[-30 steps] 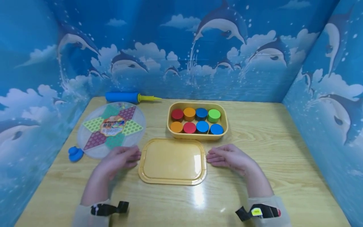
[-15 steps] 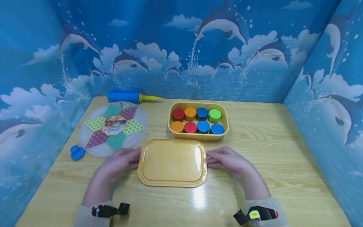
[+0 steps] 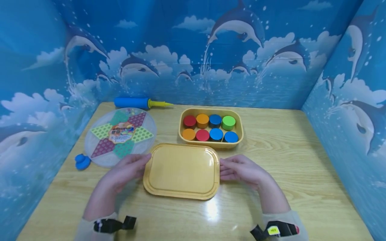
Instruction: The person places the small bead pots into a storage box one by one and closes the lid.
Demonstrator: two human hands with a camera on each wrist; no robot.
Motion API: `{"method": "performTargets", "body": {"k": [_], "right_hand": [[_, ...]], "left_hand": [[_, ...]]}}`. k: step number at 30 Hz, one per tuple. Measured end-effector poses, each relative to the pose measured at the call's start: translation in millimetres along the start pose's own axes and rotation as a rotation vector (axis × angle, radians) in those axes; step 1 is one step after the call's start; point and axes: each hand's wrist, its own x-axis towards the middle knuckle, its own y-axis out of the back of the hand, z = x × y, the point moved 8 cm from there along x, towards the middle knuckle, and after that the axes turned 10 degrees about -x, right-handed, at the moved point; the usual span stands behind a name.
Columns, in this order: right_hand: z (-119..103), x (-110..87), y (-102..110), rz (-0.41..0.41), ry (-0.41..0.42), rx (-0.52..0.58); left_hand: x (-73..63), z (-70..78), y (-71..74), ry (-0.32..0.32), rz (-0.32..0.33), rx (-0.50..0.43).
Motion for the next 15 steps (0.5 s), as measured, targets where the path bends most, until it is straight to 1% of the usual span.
{"method": "performTargets", "body": {"k": [3, 7, 9, 11, 14, 15], "right_hand": [[-5, -3.7, 0, -0.006, 0.002, 0.003], [-17, -10.8, -1, -0.011, 0.059, -0.033], [-25, -15.0, 0, -0.014, 0.101, -0.056], [-34, -18.5, 3, -0.011, 0.130, -0.080], [-44, -21.5, 7, 0.000, 0.143, -0.109], [-46, -21.8, 9, 0.003, 0.143, -0.113]], "left_hand": [[-4.1, 5.1, 1.3, -0.014, 0.006, 0.011], [-11.2, 14.0, 3.1, -0.006, 0.023, 0.066], [-13.9, 21.5, 3.1, -0.012, 0.018, 0.098], [-15.7, 30.3, 2.2, -0.029, 0.009, 0.109], [-15.6, 44.2, -0.2, -0.071, -0.013, 0.107], [-15.3, 48.3, -0.5, -0.076, -0.012, 0.109]]}}
